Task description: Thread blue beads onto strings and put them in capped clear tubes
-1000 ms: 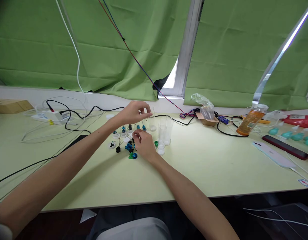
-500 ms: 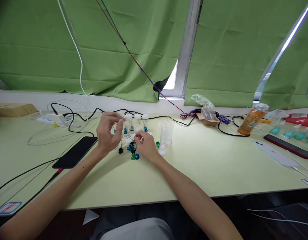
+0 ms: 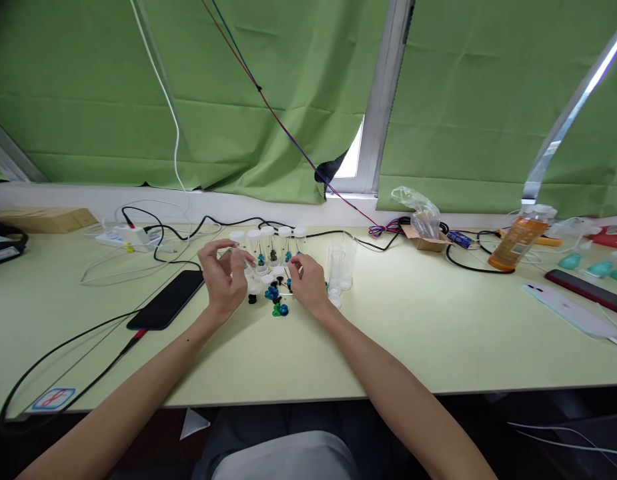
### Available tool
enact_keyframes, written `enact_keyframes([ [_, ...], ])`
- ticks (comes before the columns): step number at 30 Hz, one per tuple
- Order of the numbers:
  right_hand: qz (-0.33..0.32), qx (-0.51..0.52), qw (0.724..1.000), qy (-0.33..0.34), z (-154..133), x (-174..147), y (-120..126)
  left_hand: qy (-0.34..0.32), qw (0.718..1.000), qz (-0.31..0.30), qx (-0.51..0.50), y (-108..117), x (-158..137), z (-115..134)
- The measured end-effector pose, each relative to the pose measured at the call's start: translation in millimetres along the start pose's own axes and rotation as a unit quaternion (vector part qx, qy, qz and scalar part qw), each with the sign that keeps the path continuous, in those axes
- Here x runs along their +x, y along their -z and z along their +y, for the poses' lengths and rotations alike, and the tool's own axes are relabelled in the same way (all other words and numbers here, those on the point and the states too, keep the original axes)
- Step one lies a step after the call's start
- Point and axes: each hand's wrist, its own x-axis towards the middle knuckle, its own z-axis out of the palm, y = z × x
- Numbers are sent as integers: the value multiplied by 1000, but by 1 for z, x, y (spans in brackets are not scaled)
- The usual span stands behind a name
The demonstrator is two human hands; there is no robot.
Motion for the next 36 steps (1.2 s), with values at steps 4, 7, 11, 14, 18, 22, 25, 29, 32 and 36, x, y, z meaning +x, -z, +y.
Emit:
enact_keyframes([
  [4, 36, 5, 999, 7, -3, 1, 4, 21, 994, -110, 5, 0, -4, 5],
  [7, 56, 7, 998, 17, -4, 1, 5, 55, 982, -183, 1, 0, -6, 8],
  [11, 67, 9, 997, 25, -4, 2, 6, 95, 954, -283, 31, -1, -8, 11],
  [14, 73, 3, 997, 34, -4, 2, 7, 88, 933, -344, 64, -2, -11, 10],
  [18, 102, -9, 993, 64, -4, 2, 7, 66, 909, -398, 104, -3, -17, 10],
  [22, 108, -17, 991, 75, -5, 0, 6, 41, 901, -410, 139, -5, -22, 13],
  [25, 109, -28, 991, 75, -5, -2, 4, 30, 906, -395, 147, -7, -25, 16],
  [29, 113, -31, 990, 78, -6, -4, 3, 27, 909, -388, 149, -9, -26, 19],
  [32, 115, -24, 990, 81, -8, -4, 4, 29, 910, -386, 146, -10, -27, 19],
  [36, 102, -3, 993, 59, -12, -3, 6, 41, 919, -367, 137, -9, -27, 17],
])
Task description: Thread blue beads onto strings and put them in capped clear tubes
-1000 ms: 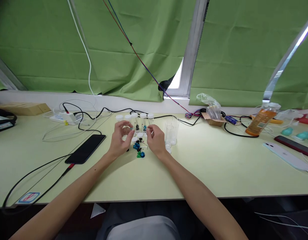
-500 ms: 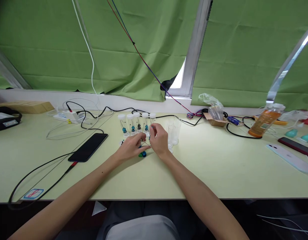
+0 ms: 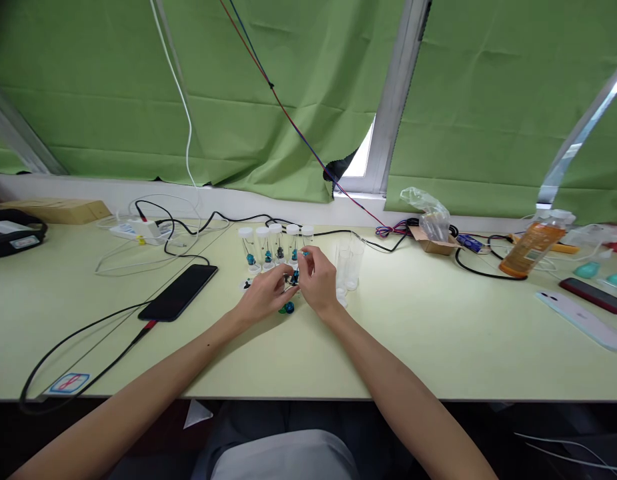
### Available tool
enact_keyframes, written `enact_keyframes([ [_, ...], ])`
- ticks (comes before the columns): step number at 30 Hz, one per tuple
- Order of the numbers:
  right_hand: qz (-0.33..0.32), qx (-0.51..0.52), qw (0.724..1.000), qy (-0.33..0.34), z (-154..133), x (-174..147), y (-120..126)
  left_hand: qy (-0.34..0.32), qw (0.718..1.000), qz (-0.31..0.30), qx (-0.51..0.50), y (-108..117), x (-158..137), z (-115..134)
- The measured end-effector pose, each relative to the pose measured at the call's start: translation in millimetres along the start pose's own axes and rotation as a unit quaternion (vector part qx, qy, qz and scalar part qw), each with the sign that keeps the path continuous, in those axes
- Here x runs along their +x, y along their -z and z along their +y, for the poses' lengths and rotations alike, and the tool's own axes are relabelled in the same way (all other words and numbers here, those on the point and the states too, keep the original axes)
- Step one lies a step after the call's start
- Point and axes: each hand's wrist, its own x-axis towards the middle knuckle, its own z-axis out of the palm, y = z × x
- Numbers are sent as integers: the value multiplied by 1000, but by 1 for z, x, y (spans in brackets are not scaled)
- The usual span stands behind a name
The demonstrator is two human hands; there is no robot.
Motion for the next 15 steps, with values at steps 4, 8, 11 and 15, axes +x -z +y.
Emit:
enact_keyframes([
  [4, -9, 30, 999, -30, -4, 1, 2, 11, 999, 30, -14, 0, 0, -3],
  [8, -3, 53, 996, -68, -5, 2, 3, 12, 998, 47, -27, -1, 0, -5],
  [11, -22, 98, 987, -122, 0, 5, 2, 6, 999, 45, -30, -2, 0, -6],
  [15, -58, 166, 966, -188, 13, 9, -3, -6, 999, 21, -28, -1, 0, -6],
])
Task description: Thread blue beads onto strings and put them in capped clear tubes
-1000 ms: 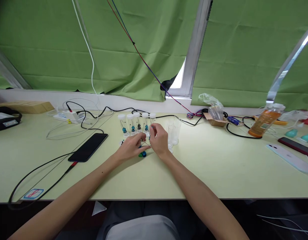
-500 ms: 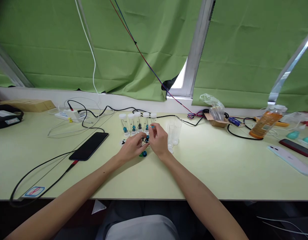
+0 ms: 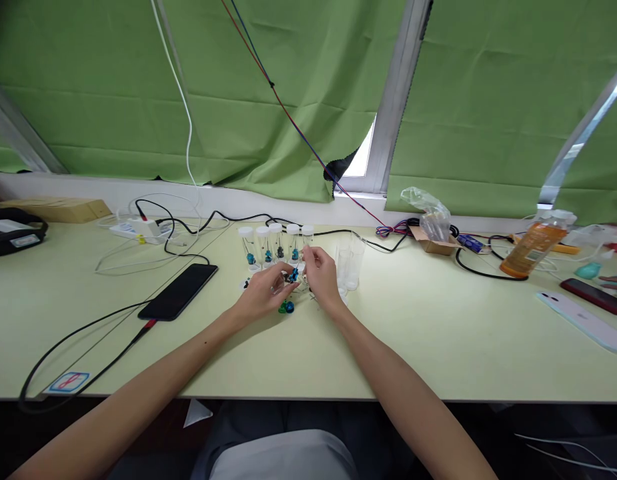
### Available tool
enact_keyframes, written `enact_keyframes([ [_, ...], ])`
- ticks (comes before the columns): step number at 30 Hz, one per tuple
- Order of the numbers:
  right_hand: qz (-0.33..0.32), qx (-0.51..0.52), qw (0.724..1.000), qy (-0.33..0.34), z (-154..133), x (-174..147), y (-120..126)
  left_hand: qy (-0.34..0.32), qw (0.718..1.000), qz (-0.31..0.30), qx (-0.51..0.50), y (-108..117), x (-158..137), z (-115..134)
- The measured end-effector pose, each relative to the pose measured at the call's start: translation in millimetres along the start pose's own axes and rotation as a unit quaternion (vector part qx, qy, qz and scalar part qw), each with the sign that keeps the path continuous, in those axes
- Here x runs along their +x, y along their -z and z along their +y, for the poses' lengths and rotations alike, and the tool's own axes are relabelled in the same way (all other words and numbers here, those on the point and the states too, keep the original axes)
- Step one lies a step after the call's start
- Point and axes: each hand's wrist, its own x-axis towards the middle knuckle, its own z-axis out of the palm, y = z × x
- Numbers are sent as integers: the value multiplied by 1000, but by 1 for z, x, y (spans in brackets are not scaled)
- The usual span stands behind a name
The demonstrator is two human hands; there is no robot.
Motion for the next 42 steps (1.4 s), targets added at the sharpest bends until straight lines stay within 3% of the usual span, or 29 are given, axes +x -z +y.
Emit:
enact_keyframes([
  [10, -22, 75, 996, -39, -4, 0, 3, -1, 1000, -18, 1, 2, 0, 0],
  [42, 5, 85, 996, -25, 2, 2, 3, 61, 997, -47, 11, 6, 4, 3],
])
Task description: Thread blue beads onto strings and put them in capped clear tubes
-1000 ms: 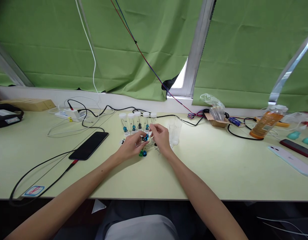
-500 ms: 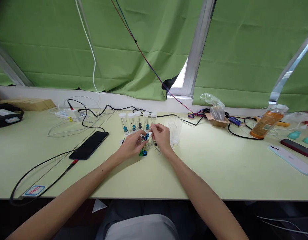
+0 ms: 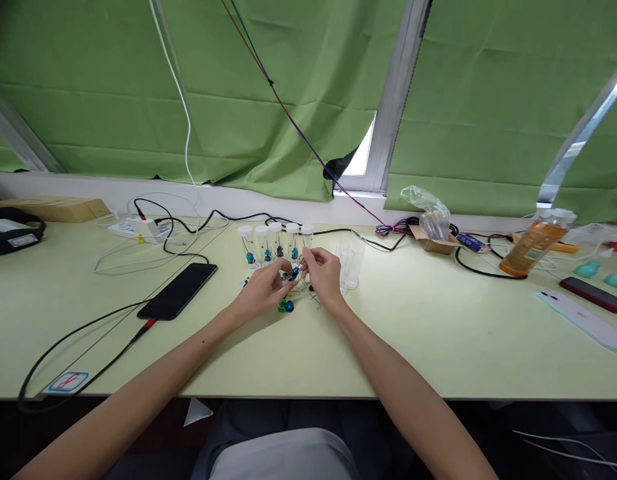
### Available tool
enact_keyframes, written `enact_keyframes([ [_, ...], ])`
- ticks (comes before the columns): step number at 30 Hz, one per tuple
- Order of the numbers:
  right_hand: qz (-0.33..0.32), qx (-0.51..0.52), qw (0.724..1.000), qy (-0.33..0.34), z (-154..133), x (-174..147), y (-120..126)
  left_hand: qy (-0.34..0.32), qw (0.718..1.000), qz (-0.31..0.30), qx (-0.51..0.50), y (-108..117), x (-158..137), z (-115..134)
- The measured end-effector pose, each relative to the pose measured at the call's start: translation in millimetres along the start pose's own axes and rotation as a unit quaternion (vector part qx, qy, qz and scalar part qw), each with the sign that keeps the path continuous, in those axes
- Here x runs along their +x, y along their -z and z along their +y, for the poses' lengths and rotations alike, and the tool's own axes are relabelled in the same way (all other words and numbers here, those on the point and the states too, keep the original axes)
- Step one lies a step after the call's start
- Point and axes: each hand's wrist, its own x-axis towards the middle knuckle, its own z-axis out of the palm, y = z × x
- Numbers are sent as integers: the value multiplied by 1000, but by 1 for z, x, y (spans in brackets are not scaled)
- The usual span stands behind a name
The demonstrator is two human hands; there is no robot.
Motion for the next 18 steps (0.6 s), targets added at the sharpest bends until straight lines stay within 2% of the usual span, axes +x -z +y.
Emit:
enact_keyframes([
  [13, 39, -7, 997, 62, -9, -6, -3, 36, 999, -39, 12, 5, 0, 3],
  [18, 60, -19, 994, 85, -14, -10, -4, 44, 998, -36, 24, 4, 1, 1],
])
